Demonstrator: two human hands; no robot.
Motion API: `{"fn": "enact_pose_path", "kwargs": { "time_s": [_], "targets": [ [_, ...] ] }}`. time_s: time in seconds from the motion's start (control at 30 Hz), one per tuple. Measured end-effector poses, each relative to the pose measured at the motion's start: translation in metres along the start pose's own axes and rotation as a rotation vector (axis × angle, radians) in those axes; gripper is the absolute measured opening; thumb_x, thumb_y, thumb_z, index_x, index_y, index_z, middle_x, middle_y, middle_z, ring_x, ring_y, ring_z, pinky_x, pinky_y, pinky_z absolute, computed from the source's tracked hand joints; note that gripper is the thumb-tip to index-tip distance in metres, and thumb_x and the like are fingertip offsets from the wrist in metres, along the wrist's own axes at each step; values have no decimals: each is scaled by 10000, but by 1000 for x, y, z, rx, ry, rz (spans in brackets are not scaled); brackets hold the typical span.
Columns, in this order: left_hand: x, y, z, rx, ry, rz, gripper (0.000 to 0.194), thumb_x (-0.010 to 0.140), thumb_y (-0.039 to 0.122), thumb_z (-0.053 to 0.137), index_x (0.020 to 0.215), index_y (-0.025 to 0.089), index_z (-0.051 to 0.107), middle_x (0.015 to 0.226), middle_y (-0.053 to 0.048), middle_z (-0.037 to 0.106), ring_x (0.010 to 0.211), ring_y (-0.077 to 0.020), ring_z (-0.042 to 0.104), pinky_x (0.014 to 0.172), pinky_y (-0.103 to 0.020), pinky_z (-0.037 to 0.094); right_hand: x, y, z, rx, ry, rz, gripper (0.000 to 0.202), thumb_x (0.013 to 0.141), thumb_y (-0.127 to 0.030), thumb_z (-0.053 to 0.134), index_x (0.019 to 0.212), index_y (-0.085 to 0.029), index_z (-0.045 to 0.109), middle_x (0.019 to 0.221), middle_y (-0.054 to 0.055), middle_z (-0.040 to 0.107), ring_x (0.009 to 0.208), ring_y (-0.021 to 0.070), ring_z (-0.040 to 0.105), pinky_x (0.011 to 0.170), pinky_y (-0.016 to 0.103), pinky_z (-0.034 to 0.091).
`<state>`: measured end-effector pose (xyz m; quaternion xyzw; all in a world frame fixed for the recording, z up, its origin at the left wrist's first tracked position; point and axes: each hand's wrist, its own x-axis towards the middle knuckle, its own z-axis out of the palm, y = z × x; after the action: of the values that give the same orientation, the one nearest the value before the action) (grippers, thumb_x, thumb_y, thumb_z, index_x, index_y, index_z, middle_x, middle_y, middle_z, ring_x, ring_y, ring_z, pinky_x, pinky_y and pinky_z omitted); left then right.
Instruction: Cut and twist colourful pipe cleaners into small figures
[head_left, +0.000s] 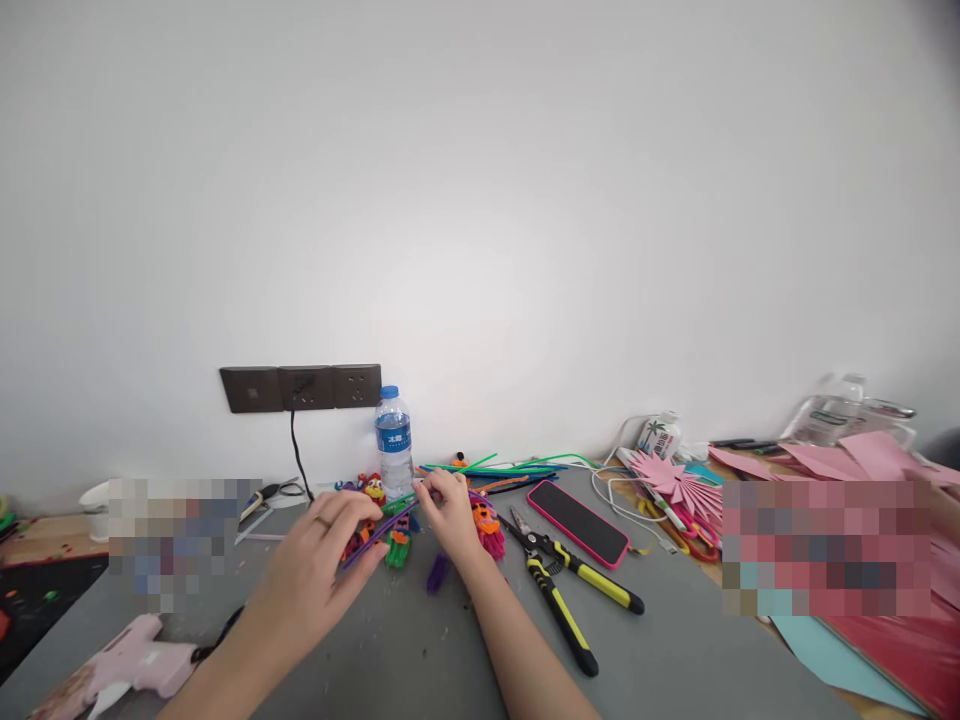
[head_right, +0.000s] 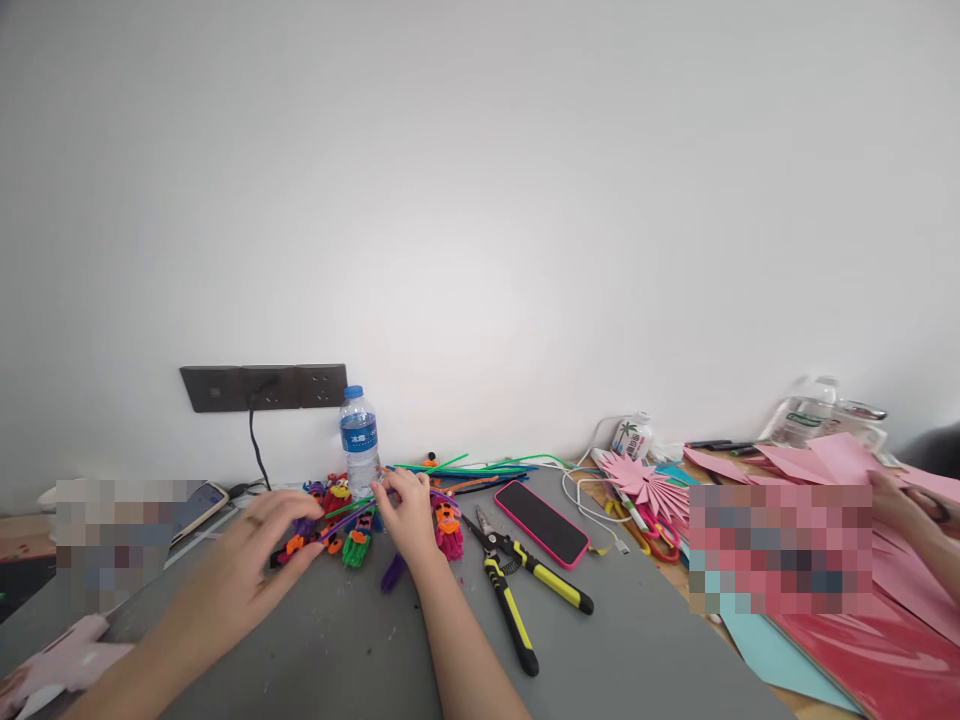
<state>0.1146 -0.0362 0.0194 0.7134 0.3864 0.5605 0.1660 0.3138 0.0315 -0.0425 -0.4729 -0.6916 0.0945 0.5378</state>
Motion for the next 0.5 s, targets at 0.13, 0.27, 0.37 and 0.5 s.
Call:
{"fn": "enact_pose_path", "kwargs": {
  "time_s": [0.13, 0.27, 0.37, 0.5],
  "targets": [
    [5, -26, 25, 132, -397, -185, 256, 859, 421, 587, 1054, 267, 648, 874, -42, 717, 777, -244, 658, 667, -319, 497, -1, -2, 1, -135, 26, -27, 317, 935, -337, 504, 660, -180, 518, 680, -17, 521, 701, 145, 489, 781, 291, 305],
    [12, -48, 51, -42, -439, -306, 287, 861, 465, 520, 868, 207, 645, 731, -31, 658, 682, -203, 612, 631, -279, 446, -1, -4, -1, -132, 37, 26, 182, 922, -359, 538, 957, -186, 582, 866, 32, 626, 794, 180, 553, 818, 311, 348],
    [16, -59, 59, -265, -206, -474, 380, 826, 563, 527, 756, 194, 580, 508, 65, 403, 417, -107, 376, 435, -219, 294, 0, -4, -3, -83, 41, 41, 203, 964, -318, 446, 1034, -183, 581, 924, 65, 635, 826, 190, 574, 764, 286, 399],
    [14, -68, 56, -540, -46, -608, 435, 813, 624, 529, 736, 197, 508, 507, 121, 220, 372, -52, 165, 388, -185, 180, 0, -9, -1, -131, 102, 25, 269, 967, -277, 401, 872, -195, 639, 830, 70, 615, 795, 201, 563, 719, 288, 403]
  ]
}}
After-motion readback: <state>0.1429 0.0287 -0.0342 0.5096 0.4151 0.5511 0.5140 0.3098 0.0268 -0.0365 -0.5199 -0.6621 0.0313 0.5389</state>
